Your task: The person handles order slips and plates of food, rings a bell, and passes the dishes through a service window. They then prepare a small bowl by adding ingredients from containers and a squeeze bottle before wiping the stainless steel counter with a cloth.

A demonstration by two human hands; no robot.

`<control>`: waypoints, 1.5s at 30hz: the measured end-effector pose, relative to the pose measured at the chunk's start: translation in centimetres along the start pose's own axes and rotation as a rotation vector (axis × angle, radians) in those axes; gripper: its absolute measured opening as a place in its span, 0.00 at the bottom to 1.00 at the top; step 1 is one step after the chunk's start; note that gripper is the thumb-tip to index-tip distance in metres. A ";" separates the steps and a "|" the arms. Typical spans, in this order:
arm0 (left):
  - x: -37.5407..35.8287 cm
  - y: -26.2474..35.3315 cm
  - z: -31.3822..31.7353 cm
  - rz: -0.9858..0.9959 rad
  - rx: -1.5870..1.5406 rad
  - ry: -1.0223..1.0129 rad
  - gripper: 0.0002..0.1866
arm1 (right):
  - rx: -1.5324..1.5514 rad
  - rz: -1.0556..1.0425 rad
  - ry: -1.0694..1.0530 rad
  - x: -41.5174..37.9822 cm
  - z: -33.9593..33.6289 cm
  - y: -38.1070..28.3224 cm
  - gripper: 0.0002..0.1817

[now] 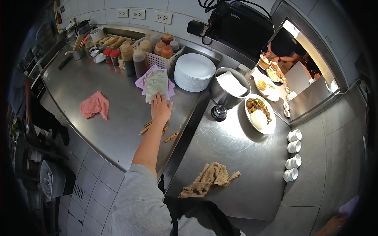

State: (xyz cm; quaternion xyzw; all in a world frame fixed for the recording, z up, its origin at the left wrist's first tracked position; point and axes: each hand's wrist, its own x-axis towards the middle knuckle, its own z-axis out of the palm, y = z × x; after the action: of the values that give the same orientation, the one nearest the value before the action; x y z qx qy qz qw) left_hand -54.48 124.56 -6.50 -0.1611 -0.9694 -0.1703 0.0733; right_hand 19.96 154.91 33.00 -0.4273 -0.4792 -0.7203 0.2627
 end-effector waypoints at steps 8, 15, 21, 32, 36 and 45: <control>0.0 -0.1 0.2 0.008 -0.005 0.011 0.32 | -0.048 -0.025 -0.032 -0.6 0.7 0.5 0.25; -0.1 0.0 -0.1 0.002 -0.003 -0.011 0.32 | -0.283 -0.064 -0.207 -3.3 6.6 3.9 0.21; 0.0 0.1 -0.2 -0.004 0.015 -0.030 0.32 | -0.349 -0.132 -0.190 -2.9 5.4 3.4 0.20; 0.0 0.0 -0.1 -0.003 -0.002 -0.019 0.32 | -0.179 -0.029 -0.064 -3.7 7.5 4.0 0.19; -0.1 0.1 -0.2 -0.001 -0.003 -0.019 0.32 | -0.193 -0.041 -0.122 -3.7 7.2 4.1 0.19; -0.1 0.1 -0.4 -0.003 0.018 -0.034 0.33 | -0.267 -0.042 -0.192 -3.3 5.6 3.2 0.20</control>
State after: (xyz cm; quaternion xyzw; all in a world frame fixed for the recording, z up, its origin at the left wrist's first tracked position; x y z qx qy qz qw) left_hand -54.31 124.54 -6.15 -0.1620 -0.9721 -0.1591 0.0581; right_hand 26.20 158.65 32.63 -0.5151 -0.4107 -0.7389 0.1415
